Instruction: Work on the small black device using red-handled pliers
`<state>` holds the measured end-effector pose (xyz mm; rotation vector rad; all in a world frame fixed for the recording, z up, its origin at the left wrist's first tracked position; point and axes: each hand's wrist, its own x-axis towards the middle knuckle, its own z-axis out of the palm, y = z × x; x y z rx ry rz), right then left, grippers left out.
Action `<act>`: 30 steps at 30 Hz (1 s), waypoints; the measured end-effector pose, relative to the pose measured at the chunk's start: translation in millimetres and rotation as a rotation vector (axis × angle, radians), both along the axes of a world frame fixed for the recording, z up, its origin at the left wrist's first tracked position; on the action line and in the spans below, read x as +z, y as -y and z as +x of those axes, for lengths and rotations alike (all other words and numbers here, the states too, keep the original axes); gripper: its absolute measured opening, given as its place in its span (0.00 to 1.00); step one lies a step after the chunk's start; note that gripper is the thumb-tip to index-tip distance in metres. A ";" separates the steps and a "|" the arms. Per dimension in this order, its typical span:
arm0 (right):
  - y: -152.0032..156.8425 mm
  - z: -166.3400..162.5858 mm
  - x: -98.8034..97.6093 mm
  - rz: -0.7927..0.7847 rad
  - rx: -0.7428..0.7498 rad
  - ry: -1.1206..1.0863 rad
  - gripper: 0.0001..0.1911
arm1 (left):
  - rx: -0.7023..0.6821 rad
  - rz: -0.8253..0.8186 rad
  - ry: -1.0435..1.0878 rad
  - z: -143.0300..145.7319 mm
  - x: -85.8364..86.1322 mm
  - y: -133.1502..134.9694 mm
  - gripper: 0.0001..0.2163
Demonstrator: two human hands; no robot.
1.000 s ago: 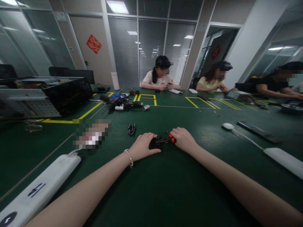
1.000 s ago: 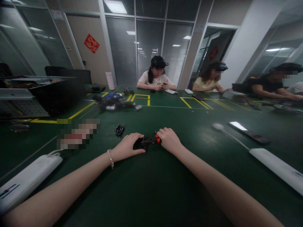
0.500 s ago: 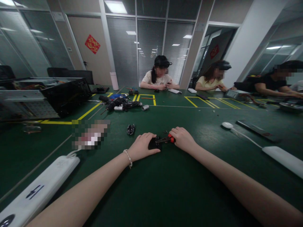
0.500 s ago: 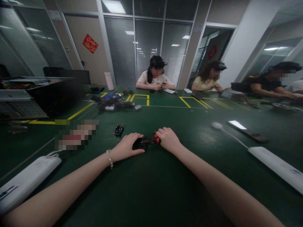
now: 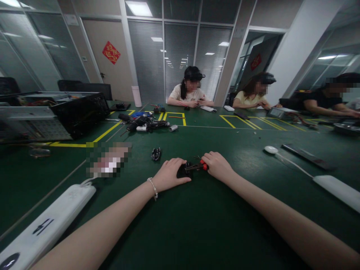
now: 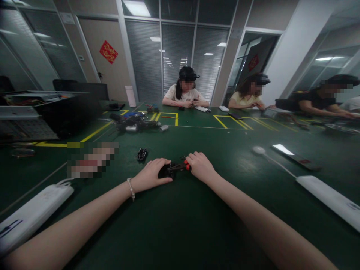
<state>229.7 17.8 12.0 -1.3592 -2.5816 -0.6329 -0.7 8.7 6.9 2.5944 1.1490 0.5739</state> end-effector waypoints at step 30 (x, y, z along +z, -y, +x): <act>0.8 -0.6 0.4 -0.006 -0.012 -0.012 0.10 | 0.002 0.006 0.007 0.1 1.3 0.7 0.25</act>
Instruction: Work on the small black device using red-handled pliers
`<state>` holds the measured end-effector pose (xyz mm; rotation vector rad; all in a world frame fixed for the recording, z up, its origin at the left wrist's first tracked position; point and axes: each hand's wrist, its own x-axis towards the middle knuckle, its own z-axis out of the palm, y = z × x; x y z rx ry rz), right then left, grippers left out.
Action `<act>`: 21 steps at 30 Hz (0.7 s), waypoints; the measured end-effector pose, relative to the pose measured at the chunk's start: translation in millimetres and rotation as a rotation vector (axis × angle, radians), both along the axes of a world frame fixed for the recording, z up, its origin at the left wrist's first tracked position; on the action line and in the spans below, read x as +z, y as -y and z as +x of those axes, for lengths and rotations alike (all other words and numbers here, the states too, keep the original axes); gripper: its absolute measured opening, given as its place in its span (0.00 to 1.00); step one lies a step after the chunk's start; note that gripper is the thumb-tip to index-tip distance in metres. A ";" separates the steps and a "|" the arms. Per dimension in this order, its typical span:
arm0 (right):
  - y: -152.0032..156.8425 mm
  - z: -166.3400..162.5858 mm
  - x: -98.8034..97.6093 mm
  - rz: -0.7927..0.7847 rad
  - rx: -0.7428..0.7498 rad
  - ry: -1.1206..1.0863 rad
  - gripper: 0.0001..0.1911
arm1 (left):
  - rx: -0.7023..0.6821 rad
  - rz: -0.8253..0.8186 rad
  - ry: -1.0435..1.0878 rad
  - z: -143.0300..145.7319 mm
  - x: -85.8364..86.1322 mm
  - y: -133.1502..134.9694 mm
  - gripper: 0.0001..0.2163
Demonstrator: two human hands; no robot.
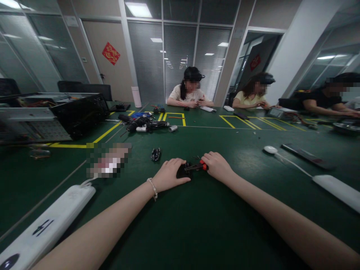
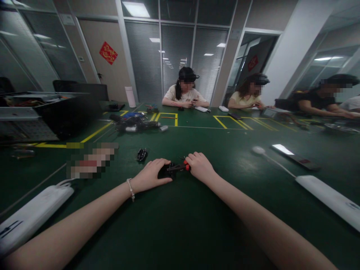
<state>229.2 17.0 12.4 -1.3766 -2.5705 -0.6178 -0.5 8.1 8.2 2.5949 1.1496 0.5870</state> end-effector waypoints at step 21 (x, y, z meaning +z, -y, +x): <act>-0.8 0.8 -1.1 -0.003 0.003 0.002 0.10 | -0.008 -0.024 -0.026 -0.3 0.5 -0.2 0.26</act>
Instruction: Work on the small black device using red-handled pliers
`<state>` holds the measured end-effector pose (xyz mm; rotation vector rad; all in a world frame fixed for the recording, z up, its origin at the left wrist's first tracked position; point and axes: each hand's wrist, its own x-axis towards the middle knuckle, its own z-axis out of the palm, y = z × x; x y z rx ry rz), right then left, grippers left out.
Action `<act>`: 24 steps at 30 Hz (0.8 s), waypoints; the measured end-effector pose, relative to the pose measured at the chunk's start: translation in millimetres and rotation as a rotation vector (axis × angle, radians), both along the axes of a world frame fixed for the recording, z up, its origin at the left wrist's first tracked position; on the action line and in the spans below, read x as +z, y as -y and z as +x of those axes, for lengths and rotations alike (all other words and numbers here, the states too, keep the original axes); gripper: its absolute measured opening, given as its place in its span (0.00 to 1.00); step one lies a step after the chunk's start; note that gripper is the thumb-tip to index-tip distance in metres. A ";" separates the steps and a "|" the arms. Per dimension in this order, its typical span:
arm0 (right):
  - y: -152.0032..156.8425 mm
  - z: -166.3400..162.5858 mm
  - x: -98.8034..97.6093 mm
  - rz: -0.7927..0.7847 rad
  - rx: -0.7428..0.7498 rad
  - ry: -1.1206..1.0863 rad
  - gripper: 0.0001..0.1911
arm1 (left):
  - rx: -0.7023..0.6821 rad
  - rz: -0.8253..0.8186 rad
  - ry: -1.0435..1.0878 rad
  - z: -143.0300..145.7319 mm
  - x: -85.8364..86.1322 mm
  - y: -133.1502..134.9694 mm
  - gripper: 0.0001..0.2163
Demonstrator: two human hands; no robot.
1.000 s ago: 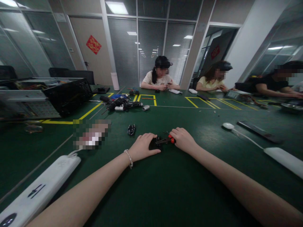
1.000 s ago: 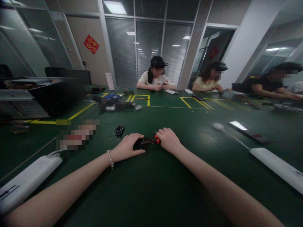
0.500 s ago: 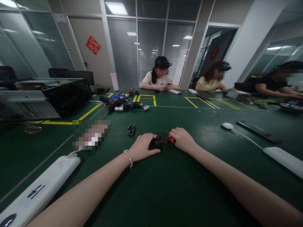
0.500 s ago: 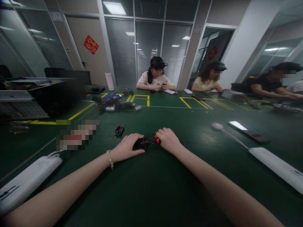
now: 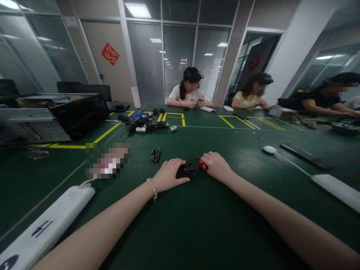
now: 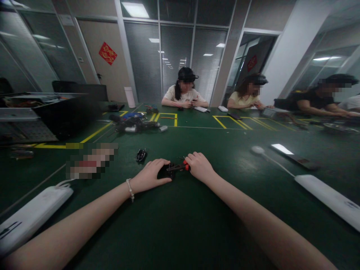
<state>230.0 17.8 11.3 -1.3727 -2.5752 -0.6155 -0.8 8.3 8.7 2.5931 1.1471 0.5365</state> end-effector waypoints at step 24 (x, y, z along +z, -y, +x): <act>-0.3 1.4 3.7 -0.026 0.013 -0.013 0.11 | -0.005 0.009 -0.013 -0.9 1.1 0.9 0.26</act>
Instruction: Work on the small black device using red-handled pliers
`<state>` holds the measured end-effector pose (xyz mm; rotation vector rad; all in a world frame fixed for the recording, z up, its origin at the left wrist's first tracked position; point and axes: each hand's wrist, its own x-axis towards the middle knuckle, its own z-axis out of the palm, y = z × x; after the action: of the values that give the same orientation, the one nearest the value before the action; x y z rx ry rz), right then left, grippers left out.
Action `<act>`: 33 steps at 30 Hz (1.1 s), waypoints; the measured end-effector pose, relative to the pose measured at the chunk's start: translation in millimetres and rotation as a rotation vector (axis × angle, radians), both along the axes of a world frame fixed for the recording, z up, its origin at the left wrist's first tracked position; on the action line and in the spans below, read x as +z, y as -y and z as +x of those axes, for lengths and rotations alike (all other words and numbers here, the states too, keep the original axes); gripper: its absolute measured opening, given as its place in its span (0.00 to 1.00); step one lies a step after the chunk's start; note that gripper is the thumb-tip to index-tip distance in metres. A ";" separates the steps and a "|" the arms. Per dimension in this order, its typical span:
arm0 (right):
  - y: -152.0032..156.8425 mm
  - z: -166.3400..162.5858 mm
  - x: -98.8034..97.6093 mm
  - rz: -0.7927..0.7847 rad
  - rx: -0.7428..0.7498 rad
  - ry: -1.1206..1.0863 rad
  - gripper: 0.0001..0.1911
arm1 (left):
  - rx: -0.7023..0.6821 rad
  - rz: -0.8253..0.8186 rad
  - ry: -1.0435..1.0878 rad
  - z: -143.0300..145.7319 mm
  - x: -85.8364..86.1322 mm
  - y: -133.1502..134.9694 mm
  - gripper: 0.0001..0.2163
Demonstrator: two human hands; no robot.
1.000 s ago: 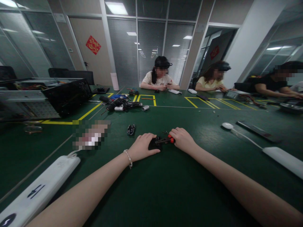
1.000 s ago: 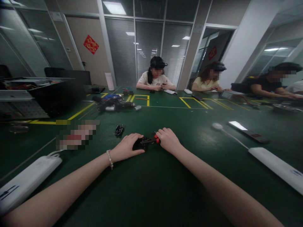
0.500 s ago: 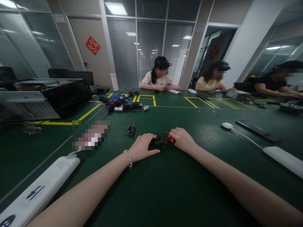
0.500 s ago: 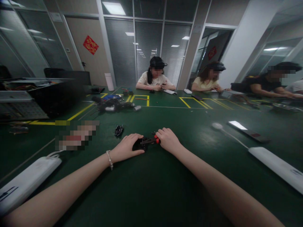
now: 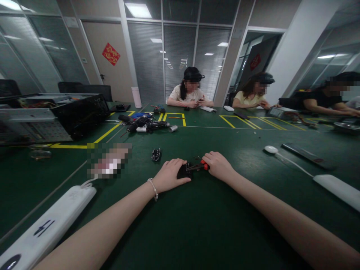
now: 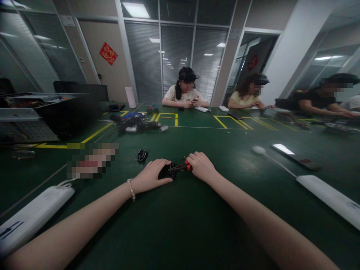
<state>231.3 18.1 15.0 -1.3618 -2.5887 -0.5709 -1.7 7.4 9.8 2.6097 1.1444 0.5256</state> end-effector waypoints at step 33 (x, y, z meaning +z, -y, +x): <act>1.5 -1.1 -1.6 0.009 -0.026 0.014 0.11 | -0.003 0.010 0.018 -0.2 -2.7 -1.5 0.26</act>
<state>230.2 16.7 13.4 -1.3955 -2.5805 -0.5974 -1.9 8.9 7.0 2.6093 1.1353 0.5537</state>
